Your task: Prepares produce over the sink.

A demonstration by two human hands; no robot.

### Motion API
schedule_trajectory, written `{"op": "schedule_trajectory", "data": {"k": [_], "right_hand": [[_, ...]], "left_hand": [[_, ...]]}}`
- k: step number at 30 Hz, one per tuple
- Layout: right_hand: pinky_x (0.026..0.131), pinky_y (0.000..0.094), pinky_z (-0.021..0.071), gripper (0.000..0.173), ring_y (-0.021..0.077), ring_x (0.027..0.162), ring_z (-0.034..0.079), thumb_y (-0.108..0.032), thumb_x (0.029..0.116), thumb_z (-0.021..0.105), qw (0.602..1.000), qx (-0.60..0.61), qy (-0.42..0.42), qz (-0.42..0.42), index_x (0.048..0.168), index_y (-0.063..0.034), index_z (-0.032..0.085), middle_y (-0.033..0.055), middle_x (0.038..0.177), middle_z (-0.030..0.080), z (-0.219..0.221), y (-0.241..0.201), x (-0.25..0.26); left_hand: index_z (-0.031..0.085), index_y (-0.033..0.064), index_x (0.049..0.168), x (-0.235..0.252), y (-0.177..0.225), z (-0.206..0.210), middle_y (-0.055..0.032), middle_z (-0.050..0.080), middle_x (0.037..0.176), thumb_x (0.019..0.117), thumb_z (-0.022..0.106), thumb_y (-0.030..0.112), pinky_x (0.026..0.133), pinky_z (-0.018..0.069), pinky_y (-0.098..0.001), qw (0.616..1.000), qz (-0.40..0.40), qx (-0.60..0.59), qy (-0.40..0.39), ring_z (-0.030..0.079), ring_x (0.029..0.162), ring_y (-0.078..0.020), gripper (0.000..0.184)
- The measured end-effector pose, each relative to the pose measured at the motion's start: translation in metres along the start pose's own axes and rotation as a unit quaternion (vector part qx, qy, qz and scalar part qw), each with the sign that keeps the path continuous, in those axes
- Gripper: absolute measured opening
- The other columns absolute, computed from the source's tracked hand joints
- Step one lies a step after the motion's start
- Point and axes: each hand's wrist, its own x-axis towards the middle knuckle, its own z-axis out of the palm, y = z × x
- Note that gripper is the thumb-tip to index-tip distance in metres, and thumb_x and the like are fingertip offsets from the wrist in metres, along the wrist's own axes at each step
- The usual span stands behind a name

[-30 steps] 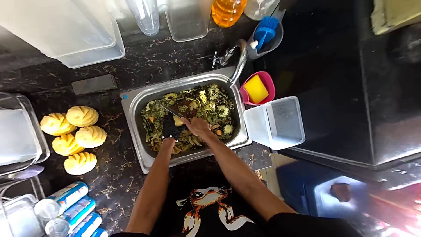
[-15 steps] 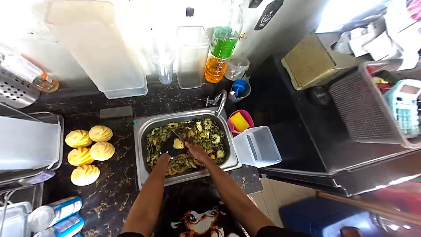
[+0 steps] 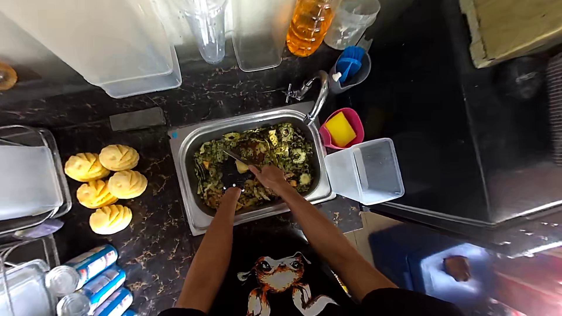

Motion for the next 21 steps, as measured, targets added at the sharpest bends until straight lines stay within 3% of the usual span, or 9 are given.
{"op": "schedule_trajectory", "data": {"k": [4,6,7,8,10,12,15,18,21], "right_hand": [[0.084,0.0657,0.0523,0.096,0.0430,0.103,0.068,-0.085,0.0932,0.027,0.997,0.062,-0.035,-0.006,0.103,-0.0002,0.071,0.0251,0.104,0.070,-0.005,-0.002,0.009],[0.079,0.0671,0.0533,0.100,0.0454,0.097,0.068,-0.089,0.0891,0.027,0.996,0.085,-0.027,-0.003,0.105,0.0002,0.069,0.0276,0.102,0.069,0.000,0.016,0.001],[0.081,0.0667,0.0531,0.100,0.0453,0.097,0.068,-0.088,0.0902,0.028,0.996,0.085,-0.039,0.005,0.107,0.0014,0.069,0.0285,0.102,0.068,-0.004,0.018,0.004],[0.082,0.0652,0.0524,0.099,0.0442,0.096,0.068,-0.086,0.0924,0.028,0.995,0.085,-0.057,0.014,0.110,0.0028,0.068,0.0288,0.103,0.068,-0.009,0.017,0.006],[0.087,0.0629,0.0517,0.096,0.0425,0.098,0.067,-0.081,0.0966,0.026,0.992,0.079,-0.095,0.029,0.114,0.0049,0.067,0.0284,0.105,0.067,-0.015,0.009,0.016],[0.089,0.0618,0.0510,0.095,0.0423,0.100,0.066,-0.079,0.0978,0.028,0.989,0.090,-0.115,0.034,0.122,0.0057,0.064,0.0295,0.110,0.066,-0.017,0.009,0.029],[0.076,0.0537,0.0526,0.095,0.0342,0.080,0.063,-0.083,0.0952,0.028,0.987,0.137,-0.086,0.012,0.123,0.0003,0.064,0.0235,0.098,0.065,-0.008,0.020,0.035],[0.072,0.0509,0.0528,0.096,0.0313,0.074,0.062,-0.083,0.0955,0.020,0.985,0.153,-0.081,0.005,0.114,-0.0010,0.066,0.0206,0.090,0.065,0.005,0.029,0.019],[0.071,0.0530,0.0532,0.096,0.0330,0.075,0.064,-0.084,0.0941,0.022,0.986,0.143,-0.082,0.002,0.107,-0.0012,0.068,0.0210,0.090,0.066,0.006,0.036,0.012]], "left_hand": [[0.050,-0.0069,0.143,-0.002,-0.001,-0.002,-0.0278,0.051,0.148,0.1094,0.044,0.018,0.115,0.0359,-0.0544,1.000,0.001,-0.019,0.021,0.047,0.140,-0.0404,0.042],[0.044,-0.0038,0.148,-0.001,0.001,-0.006,-0.0282,0.047,0.150,0.1011,0.063,0.015,0.114,0.0374,-0.0539,0.995,0.042,-0.061,0.074,0.046,0.140,-0.0419,0.054],[0.040,-0.0013,0.151,0.005,0.002,-0.008,-0.0288,0.044,0.152,0.0900,0.078,0.016,0.113,0.0399,-0.0559,0.988,0.069,-0.081,0.113,0.045,0.139,-0.0444,0.073],[0.039,-0.0007,0.151,0.005,0.006,-0.013,-0.0290,0.042,0.152,0.0872,0.082,0.018,0.112,0.0401,-0.0569,0.987,0.070,-0.084,0.115,0.044,0.139,-0.0451,0.079],[0.043,-0.0046,0.148,-0.008,0.006,-0.014,-0.0285,0.046,0.151,0.1060,0.055,0.021,0.114,0.0369,-0.0559,0.998,0.026,-0.034,0.051,0.045,0.141,-0.0432,0.050],[0.048,-0.0066,0.144,-0.013,-0.002,-0.002,-0.0284,0.050,0.148,0.1106,0.042,0.019,0.115,0.0365,-0.0555,0.999,0.027,-0.004,0.042,0.047,0.140,-0.0425,0.043],[0.041,-0.0023,0.151,0.004,0.004,-0.010,-0.0268,0.045,0.153,0.1031,0.060,0.018,0.116,0.0361,-0.0542,0.997,0.037,-0.033,0.063,0.044,0.143,-0.0412,0.056],[0.039,0.0114,0.154,0.048,-0.002,0.005,-0.0230,0.050,0.149,0.0764,0.090,0.027,0.107,0.0461,-0.0592,0.979,0.085,-0.087,0.161,0.052,0.134,-0.0413,0.094],[0.039,0.0120,0.154,0.058,-0.001,0.009,-0.0246,0.049,0.149,0.0715,0.094,0.033,0.102,0.0482,-0.0621,0.962,0.119,-0.118,0.217,0.053,0.130,-0.0447,0.101]]}}
